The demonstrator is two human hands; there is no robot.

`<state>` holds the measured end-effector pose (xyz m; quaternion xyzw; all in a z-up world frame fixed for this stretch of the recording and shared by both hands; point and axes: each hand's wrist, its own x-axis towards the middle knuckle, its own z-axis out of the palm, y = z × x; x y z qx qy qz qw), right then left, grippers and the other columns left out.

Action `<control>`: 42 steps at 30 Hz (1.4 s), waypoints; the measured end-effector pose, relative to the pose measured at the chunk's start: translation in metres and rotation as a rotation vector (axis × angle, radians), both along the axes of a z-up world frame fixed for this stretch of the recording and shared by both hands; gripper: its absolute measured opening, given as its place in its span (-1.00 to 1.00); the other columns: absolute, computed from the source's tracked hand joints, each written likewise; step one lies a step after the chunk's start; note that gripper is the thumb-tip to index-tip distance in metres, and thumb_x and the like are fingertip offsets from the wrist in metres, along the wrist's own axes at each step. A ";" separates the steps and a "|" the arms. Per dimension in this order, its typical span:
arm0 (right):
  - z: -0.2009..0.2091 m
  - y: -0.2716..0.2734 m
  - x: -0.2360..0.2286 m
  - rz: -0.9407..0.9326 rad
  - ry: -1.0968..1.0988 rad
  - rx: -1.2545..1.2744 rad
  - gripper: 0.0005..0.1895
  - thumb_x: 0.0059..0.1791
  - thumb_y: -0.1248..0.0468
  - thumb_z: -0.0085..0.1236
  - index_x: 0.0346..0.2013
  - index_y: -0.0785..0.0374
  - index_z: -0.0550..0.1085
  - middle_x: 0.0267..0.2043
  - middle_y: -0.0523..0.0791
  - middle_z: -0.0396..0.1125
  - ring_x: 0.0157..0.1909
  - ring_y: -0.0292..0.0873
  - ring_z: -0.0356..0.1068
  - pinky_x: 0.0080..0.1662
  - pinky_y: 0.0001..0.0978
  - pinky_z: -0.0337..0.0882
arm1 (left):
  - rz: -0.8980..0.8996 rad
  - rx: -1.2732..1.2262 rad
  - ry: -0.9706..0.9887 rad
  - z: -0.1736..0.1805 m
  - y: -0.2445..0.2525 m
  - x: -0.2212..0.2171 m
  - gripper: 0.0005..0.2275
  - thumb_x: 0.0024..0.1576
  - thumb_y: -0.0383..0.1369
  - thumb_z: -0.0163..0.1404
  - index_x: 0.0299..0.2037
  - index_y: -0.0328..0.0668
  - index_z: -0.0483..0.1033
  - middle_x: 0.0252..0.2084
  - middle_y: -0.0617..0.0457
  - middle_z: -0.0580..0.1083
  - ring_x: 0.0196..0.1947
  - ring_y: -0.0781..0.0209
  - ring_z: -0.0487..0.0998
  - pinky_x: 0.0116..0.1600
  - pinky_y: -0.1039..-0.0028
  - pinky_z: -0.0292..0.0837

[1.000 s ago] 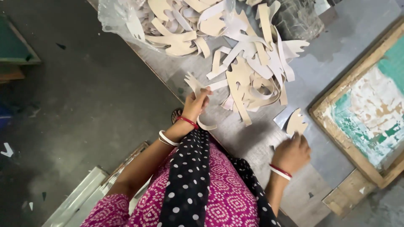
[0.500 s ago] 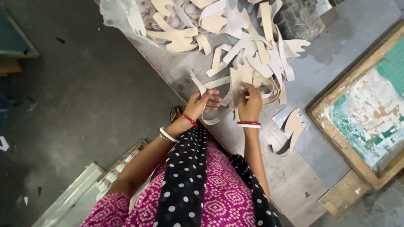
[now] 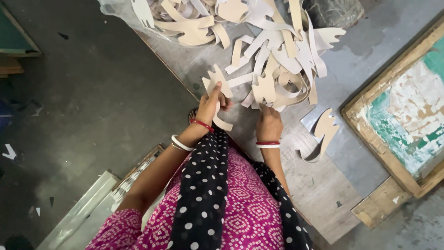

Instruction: The person opens a plastic bag containing light-colored wooden pieces and pours them onto a metal table. They then pick up the pieces by hand, separating them into different piles on the table surface.

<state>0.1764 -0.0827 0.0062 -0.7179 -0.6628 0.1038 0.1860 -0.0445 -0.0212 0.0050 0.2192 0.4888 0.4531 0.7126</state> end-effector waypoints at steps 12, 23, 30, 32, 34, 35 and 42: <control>0.044 0.003 0.013 -0.104 0.009 -0.092 -0.80 -0.03 0.14 0.34 -0.33 0.20 0.58 -0.32 0.01 0.49 -0.25 0.12 0.48 -0.20 -0.03 0.43 | -0.069 0.044 -0.034 -0.013 -0.009 0.008 -0.53 0.32 -0.02 -0.12 -0.40 -0.31 0.52 -0.59 0.04 0.44 -0.63 0.29 0.45 -0.48 0.50 0.36; 0.108 0.003 -0.051 0.047 -0.064 0.286 -0.76 0.06 0.30 0.17 0.02 0.19 0.56 -0.11 0.03 0.45 -0.11 0.09 0.46 -0.15 -0.09 0.48 | -0.320 0.059 0.027 0.011 -0.017 0.034 -0.54 0.28 -0.03 -0.05 -0.16 -0.40 0.62 -0.29 -0.04 0.63 -0.35 0.26 0.68 -0.21 0.49 0.61; 0.079 -0.014 -0.065 0.125 -0.055 0.210 -0.67 -0.04 0.36 0.13 0.03 0.27 0.53 -0.04 0.02 0.36 -0.05 0.11 0.39 -0.17 -0.07 0.46 | -0.147 0.137 -0.060 -0.067 -0.005 0.079 -0.59 0.31 -0.10 -0.02 -0.15 -0.44 0.60 -0.22 -0.08 0.59 -0.22 0.25 0.62 -0.08 0.44 0.53; 0.064 -0.022 -0.054 0.149 0.039 0.153 -0.73 0.01 0.37 0.14 0.02 0.19 0.54 -0.10 0.02 0.39 -0.05 0.09 0.40 -0.12 -0.11 0.47 | -0.081 -0.066 -0.203 -0.070 -0.002 0.082 -0.64 0.27 -0.15 -0.05 -0.29 -0.40 0.53 -0.32 -0.10 0.58 -0.32 0.17 0.65 -0.18 0.37 0.60; 0.062 -0.020 -0.038 -0.004 0.286 0.087 -0.80 0.05 0.33 0.16 -0.03 0.23 0.54 -0.11 0.01 0.42 -0.09 0.05 0.45 -0.12 -0.16 0.48 | -0.078 -0.037 -0.240 -0.066 -0.001 0.078 -0.66 0.28 -0.16 -0.05 -0.33 -0.35 0.50 -0.39 -0.07 0.53 -0.42 0.17 0.58 -0.27 0.38 0.52; 0.062 -0.020 -0.030 -0.152 0.532 0.013 -0.85 0.09 0.29 0.18 -0.07 0.27 0.55 -0.11 0.00 0.44 -0.12 0.00 0.50 -0.12 -0.22 0.50 | -0.069 -0.011 -0.276 -0.064 -0.002 0.076 -0.67 0.29 -0.17 -0.04 -0.37 -0.31 0.47 -0.47 -0.05 0.49 -0.51 0.16 0.51 -0.35 0.39 0.45; 0.066 -0.003 -0.004 0.328 0.531 -0.080 -0.51 -0.14 0.42 0.21 0.09 0.47 0.45 0.03 0.14 0.42 0.03 0.14 0.45 0.09 -0.10 0.39 | -0.342 0.059 -0.501 0.002 -0.009 0.039 -0.65 0.36 -0.17 -0.11 -0.42 -0.20 0.32 -0.55 0.11 0.29 -0.52 0.27 0.36 -0.29 0.42 0.41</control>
